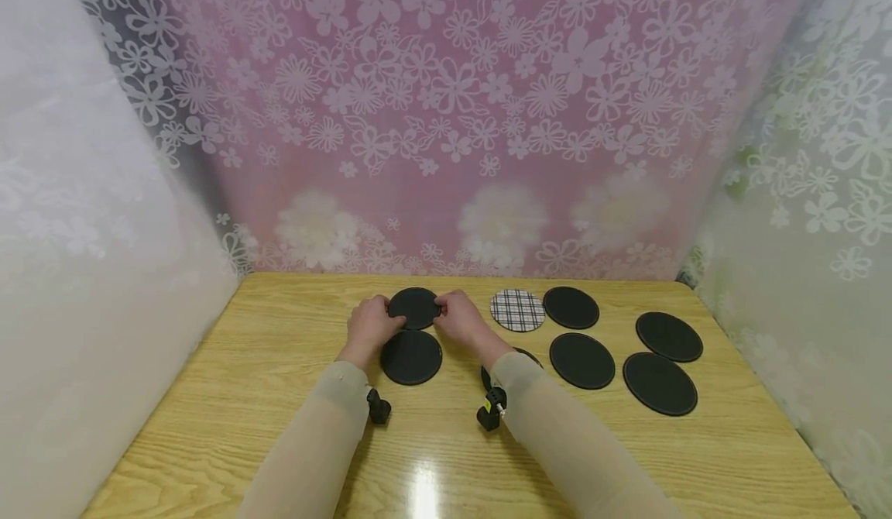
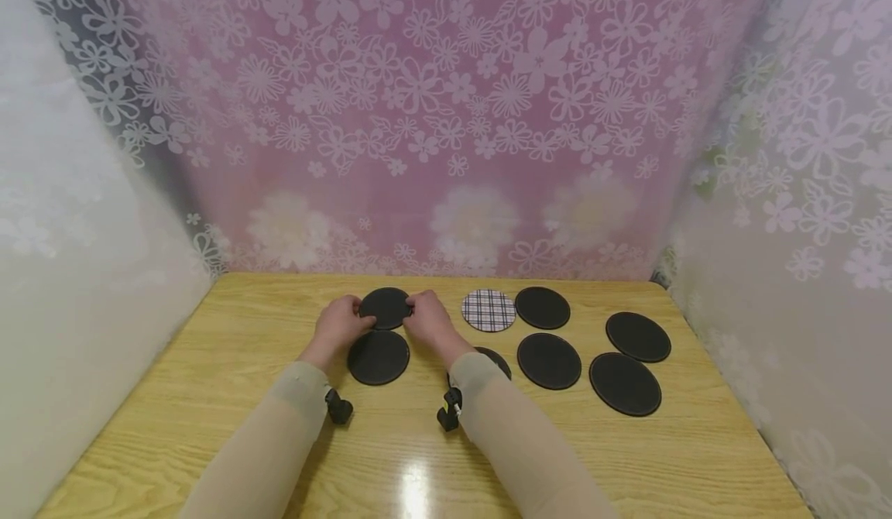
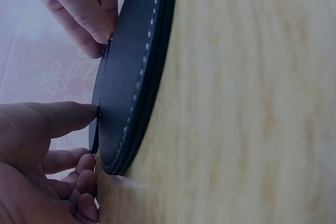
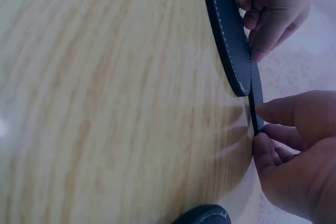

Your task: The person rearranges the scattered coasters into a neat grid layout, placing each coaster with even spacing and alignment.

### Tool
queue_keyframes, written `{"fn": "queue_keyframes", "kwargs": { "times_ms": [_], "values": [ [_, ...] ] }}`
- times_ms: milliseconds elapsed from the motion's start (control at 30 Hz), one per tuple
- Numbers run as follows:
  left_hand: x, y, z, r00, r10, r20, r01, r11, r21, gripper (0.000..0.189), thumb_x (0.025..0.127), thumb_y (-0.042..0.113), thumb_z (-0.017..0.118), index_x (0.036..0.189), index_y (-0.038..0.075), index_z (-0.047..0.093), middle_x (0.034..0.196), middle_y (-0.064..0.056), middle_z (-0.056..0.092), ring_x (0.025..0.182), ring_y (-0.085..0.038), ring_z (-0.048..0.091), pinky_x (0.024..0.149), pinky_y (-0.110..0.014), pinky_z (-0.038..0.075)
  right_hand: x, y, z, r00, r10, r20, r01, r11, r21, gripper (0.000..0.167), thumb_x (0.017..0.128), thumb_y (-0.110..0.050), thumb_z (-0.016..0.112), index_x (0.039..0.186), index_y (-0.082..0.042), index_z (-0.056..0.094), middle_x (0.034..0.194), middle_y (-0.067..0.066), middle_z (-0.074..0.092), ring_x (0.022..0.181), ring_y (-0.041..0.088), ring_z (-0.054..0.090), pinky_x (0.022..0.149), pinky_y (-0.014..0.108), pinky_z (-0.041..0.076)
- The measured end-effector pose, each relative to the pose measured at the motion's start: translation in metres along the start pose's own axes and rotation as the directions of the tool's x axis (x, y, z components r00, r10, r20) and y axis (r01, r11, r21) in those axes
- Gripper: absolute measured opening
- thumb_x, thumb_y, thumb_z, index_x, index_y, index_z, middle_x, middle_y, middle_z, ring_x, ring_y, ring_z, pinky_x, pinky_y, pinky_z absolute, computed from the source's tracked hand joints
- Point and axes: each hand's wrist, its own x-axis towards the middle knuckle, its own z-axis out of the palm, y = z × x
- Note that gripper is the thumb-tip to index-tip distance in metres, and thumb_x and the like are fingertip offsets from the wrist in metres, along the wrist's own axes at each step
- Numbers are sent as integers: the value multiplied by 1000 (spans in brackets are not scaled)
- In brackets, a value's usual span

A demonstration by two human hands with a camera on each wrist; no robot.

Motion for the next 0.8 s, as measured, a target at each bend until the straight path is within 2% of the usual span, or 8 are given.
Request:
{"fn": "queue_keyframes", "kwargs": {
  "times_ms": [200,600,800],
  "values": [
    [-1,-1,0,1000,11,3,-11,1000,8,49,104,27,80,137,-6,69,124,-25,72,113,-46,68,98,-60,54,-1,0,0,1000,0,4,0,1000,-18,45,108,-1,67,152,9,60,152,25,52,130,35,58,107,49,52],
    [-7,2,-3,1000,25,2,-25,999,31,51,104,26,79,140,-8,67,128,-29,68,118,-50,64,103,-62,52,-4,-2,1,1000,5,8,-4,999,-52,46,108,-3,69,152,8,60,150,25,52,130,36,60,109,49,52],
    [-5,1,-1,1000,22,-5,-22,999,41,51,104,26,79,140,-8,66,129,-29,68,119,-50,64,103,-62,51,-3,-2,2,1000,12,4,-12,998,-62,46,109,-4,68,153,7,60,152,25,51,131,36,59,109,49,52]
  ]
}}
